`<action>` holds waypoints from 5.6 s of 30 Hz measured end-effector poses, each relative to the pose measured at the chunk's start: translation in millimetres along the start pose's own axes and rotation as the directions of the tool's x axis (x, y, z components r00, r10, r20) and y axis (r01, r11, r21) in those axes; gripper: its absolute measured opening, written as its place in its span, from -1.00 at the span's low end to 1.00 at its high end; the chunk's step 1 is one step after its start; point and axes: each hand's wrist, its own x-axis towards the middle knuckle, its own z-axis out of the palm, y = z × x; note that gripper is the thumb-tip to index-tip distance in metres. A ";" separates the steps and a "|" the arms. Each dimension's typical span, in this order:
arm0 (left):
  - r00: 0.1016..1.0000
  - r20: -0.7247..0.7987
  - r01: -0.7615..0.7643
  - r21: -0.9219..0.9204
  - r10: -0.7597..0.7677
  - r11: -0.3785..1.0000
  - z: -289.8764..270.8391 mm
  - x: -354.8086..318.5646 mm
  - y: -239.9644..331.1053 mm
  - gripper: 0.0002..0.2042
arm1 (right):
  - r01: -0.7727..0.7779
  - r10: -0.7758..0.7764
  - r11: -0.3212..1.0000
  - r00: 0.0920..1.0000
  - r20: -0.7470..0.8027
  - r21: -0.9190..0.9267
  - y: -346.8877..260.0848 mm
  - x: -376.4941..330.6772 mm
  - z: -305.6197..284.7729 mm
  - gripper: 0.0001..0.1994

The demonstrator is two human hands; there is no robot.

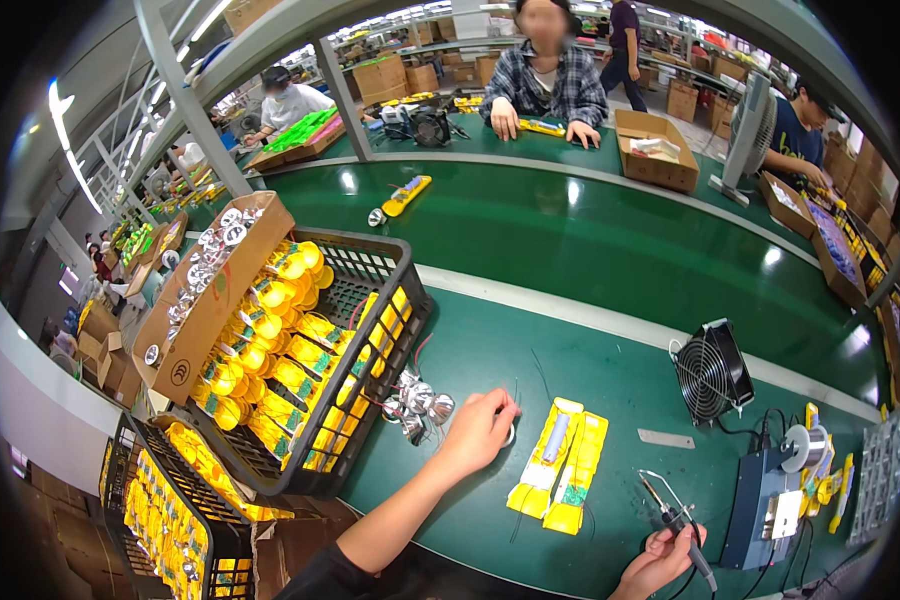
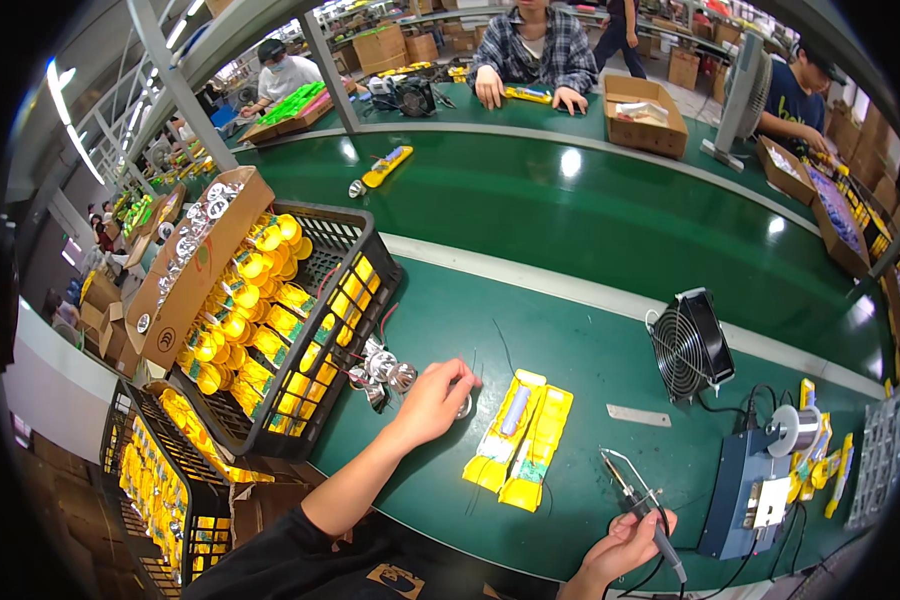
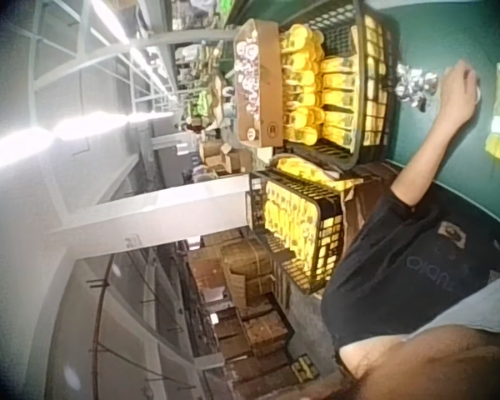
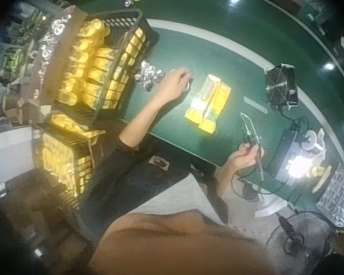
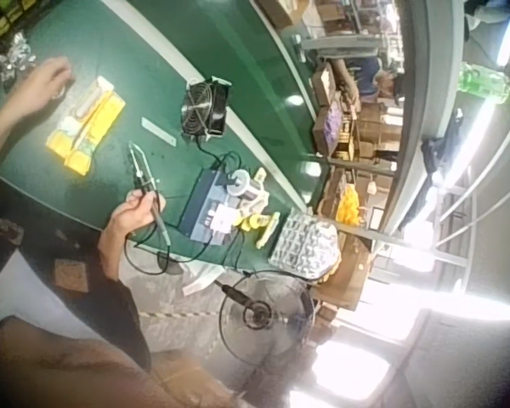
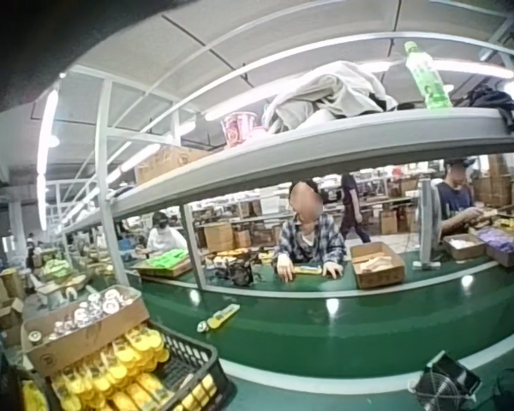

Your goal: The person solders circuit components onto flashlight bodies using a soldering iron and passes flashlight parts across the conveyor belt to a coworker.

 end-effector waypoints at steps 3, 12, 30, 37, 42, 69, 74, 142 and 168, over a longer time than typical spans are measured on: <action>0.995 0.016 0.097 -0.386 -0.098 0.918 1.6 -20.3 -7.3 -0.84 | -0.030 0.030 1.000 0.999 -0.025 0.005 2.7 -1.0 -4.1 -0.86; 0.993 -0.017 0.120 -0.024 -0.120 0.993 18.6 -98.0 21.8 -0.82 | -0.143 0.138 0.985 0.988 -0.063 -0.091 -9.2 -8.8 -8.0 -0.79; 0.957 -0.289 -0.024 -0.154 -0.021 0.988 -15.3 -112.3 -10.0 -0.85 | -0.090 0.086 0.985 0.996 -0.033 -0.149 -14.8 -12.0 4.8 -0.83; 0.957 -0.280 0.029 -0.180 -0.079 0.983 -11.1 -112.6 -12.5 -0.90 | -0.116 0.116 0.993 0.993 -0.007 0.010 -9.6 -8.4 5.0 -0.90; 0.944 -0.331 -0.038 -0.144 -0.012 0.989 -5.9 -113.4 -1.9 -0.92 | -0.119 0.115 0.992 0.991 0.074 0.050 -9.5 -7.1 8.0 -0.92; 0.940 -0.334 -0.037 -0.294 -0.067 0.955 13.4 -120.9 -10.1 -0.88 | -0.037 0.015 0.998 0.900 0.435 0.042 -2.3 4.0 25.7 -0.86; 0.934 -0.353 -0.038 -0.272 -0.063 0.962 14.8 -121.2 -13.1 -0.87 | -0.038 0.025 0.999 0.909 0.417 0.022 -1.9 3.6 28.3 -0.87; 0.963 -0.189 -0.238 -0.280 0.190 0.930 -22.8 14.4 -2.1 -0.86 | -0.257 0.237 0.962 0.953 0.190 0.087 6.1 25.6 32.3 -0.91; 0.923 -0.343 -0.241 -0.159 0.175 0.958 -21.0 -69.9 18.8 -0.89 | -0.030 -0.045 0.980 0.931 0.362 0.199 0.2 20.5 34.5 -0.81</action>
